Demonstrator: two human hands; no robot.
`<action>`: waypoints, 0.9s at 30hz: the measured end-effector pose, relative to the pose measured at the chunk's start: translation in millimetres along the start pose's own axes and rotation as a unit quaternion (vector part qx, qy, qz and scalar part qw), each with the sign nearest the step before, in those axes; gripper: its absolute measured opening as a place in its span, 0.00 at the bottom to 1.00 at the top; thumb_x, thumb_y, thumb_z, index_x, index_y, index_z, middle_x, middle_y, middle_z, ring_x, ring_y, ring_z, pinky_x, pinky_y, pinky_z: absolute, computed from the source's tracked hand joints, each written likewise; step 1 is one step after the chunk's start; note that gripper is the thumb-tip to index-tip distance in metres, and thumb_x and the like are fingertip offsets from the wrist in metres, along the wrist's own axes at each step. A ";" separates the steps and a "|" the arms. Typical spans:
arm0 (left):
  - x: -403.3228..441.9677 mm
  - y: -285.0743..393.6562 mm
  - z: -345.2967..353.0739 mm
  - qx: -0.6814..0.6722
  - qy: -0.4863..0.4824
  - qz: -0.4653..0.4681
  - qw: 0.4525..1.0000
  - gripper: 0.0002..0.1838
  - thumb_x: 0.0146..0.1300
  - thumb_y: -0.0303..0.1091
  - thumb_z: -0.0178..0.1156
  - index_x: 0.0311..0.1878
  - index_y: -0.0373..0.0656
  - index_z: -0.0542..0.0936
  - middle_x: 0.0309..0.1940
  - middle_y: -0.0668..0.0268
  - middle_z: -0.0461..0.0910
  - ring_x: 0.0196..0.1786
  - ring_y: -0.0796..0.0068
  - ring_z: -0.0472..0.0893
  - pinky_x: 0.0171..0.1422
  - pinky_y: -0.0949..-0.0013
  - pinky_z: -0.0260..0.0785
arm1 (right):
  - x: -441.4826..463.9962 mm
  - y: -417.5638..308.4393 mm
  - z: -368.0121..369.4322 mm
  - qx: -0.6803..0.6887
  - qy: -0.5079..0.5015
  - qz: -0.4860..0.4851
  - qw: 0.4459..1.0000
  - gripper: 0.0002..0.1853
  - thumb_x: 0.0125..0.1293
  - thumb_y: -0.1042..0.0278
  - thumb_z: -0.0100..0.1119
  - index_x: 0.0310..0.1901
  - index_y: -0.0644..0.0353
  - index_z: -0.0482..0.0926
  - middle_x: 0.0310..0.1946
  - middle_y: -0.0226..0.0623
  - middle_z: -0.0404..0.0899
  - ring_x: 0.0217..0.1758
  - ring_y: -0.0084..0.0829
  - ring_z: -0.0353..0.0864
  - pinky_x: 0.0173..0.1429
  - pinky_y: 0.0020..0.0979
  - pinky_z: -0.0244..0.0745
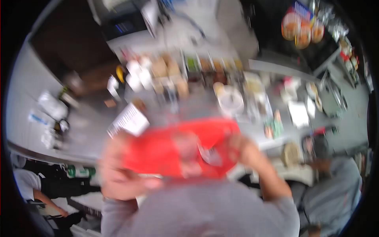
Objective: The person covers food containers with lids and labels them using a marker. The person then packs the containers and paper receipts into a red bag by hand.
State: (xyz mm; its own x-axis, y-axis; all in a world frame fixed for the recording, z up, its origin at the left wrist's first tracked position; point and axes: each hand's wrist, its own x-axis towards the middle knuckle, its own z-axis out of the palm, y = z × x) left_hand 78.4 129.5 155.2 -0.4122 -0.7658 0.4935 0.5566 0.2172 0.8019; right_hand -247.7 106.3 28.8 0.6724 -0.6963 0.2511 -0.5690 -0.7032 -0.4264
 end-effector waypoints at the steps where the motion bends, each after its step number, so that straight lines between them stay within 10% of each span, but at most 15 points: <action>1: 4.6 4.9 4.1 -0.012 -0.025 -0.004 1.000 0.16 0.60 0.12 0.48 0.44 0.42 0.58 0.58 0.32 0.62 0.53 0.53 0.77 0.54 0.58 0.71 | 6.2 -6.3 4.0 -0.041 -0.021 0.002 0.999 0.28 0.47 0.64 0.65 0.53 0.58 0.74 0.50 0.45 0.75 0.56 0.46 0.72 0.61 0.45 0.65; 7: 15.3 18.0 6.4 0.003 -0.087 -0.026 0.996 0.12 0.64 0.15 0.47 0.42 0.41 0.58 0.59 0.30 0.62 0.55 0.47 0.76 0.57 0.54 0.71 | 10.4 39.3 37.8 -0.001 0.024 0.219 0.975 0.31 0.50 0.62 0.68 0.55 0.62 0.68 0.41 0.47 0.76 0.48 0.45 0.76 0.51 0.41 0.73; 10: 22.6 15.1 5.8 -0.010 -0.067 -0.027 0.997 0.11 0.65 0.17 0.48 0.42 0.42 0.58 0.59 0.29 0.61 0.57 0.45 0.74 0.57 0.54 0.72 | 22.0 25.2 22.6 0.361 0.191 0.286 0.866 0.23 0.56 0.62 0.66 0.49 0.65 0.72 0.33 0.43 0.78 0.44 0.42 0.79 0.51 0.38 0.73; 16: 29.9 14.2 16.0 0.021 -0.046 -0.019 0.999 0.10 0.64 0.17 0.48 0.41 0.42 0.59 0.56 0.30 0.65 0.56 0.46 0.75 0.56 0.54 0.73 | 30.0 20.1 47.2 0.235 0.035 0.147 0.960 0.15 0.62 0.66 0.60 0.47 0.64 0.74 0.33 0.43 0.80 0.40 0.37 0.81 0.54 0.35 0.73; 19: 28.4 15.0 14.8 0.019 -0.023 -0.013 0.999 0.10 0.64 0.18 0.49 0.41 0.42 0.60 0.55 0.31 0.67 0.54 0.47 0.76 0.56 0.55 0.73 | 26.6 2.9 -10.0 0.708 0.170 0.152 0.669 0.14 0.62 0.68 0.58 0.48 0.62 0.73 0.34 0.45 0.81 0.38 0.37 0.81 0.50 0.35 0.75; 23: 33.0 17.9 10.0 0.013 0.017 0.000 1.000 0.10 0.63 0.20 0.52 0.41 0.42 0.61 0.52 0.33 0.70 0.51 0.48 0.79 0.52 0.55 0.75 | 14.4 1.2 -71.5 0.759 0.231 0.016 0.609 0.11 0.61 0.73 0.58 0.44 0.57 0.71 0.31 0.42 0.80 0.22 0.28 0.75 0.29 0.29 0.70; 27: 44.8 58.2 -4.5 -0.006 0.057 0.114 0.992 0.09 0.63 0.22 0.52 0.40 0.44 0.62 0.46 0.36 0.75 0.47 0.50 0.81 0.49 0.55 0.76 | 10.5 -31.8 -148.7 0.604 0.392 -0.173 0.672 0.17 0.59 0.82 0.55 0.47 0.55 0.65 0.32 0.40 0.78 0.21 0.22 0.71 0.25 0.21 0.64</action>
State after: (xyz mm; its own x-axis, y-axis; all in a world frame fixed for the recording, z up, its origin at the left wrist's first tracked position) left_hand 95.6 105.1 222.4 -0.1912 -0.7608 0.6201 0.6342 0.3864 0.6697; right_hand -293.0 99.9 174.2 -0.0603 -0.7162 0.6953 0.6760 -0.5418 -0.4995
